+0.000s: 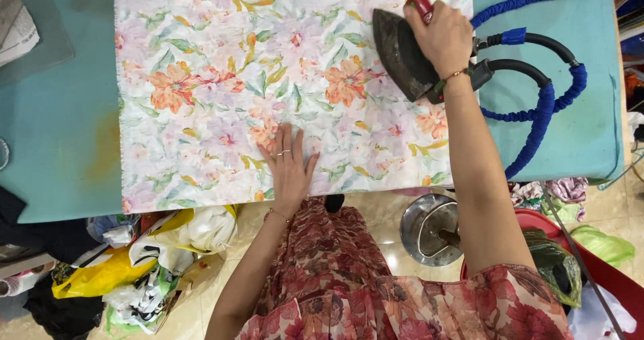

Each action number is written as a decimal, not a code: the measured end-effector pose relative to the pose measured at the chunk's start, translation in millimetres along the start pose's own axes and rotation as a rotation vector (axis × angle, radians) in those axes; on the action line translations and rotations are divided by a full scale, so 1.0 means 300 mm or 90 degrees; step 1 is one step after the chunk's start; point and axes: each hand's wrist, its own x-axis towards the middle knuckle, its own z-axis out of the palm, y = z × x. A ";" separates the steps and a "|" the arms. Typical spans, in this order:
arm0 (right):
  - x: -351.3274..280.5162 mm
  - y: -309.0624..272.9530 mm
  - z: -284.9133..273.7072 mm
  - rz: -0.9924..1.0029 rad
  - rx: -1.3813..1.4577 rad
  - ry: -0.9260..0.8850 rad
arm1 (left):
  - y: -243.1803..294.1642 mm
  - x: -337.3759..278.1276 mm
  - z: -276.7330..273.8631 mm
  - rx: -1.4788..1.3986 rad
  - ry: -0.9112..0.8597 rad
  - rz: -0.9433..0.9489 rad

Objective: Ironing a piece of floral fabric on a studio table and then folding it.

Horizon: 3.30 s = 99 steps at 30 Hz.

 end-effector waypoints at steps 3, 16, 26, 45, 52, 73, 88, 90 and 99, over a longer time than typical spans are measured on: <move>-0.040 -0.064 -0.085 -0.013 0.022 -0.112 | 0.002 0.001 -0.007 0.005 0.012 0.005; -0.416 -0.326 -0.430 -0.169 0.106 -0.340 | -0.008 -0.003 0.004 0.008 0.019 -0.033; -0.310 -0.243 -0.377 -0.169 0.099 -0.344 | 0.043 0.007 0.026 -0.014 0.043 -0.030; 0.057 -0.117 -0.023 -0.072 0.062 -0.057 | 0.156 -0.004 0.064 -0.017 0.027 0.017; -0.057 -0.231 -0.190 -0.122 0.075 -0.176 | 0.145 0.017 0.085 -0.020 0.037 -0.003; 0.339 0.223 0.308 -0.017 0.019 0.046 | 0.268 0.137 0.058 -0.035 0.038 0.036; 0.220 0.209 0.155 0.067 -0.073 0.050 | 0.314 0.084 0.094 -0.096 -0.022 0.110; 0.150 0.139 0.086 0.016 -0.060 -0.022 | 0.305 0.090 0.111 -0.089 -0.023 0.136; -0.199 -0.224 -0.261 -0.022 -0.018 -0.152 | 0.138 0.122 0.062 -0.102 -0.008 0.158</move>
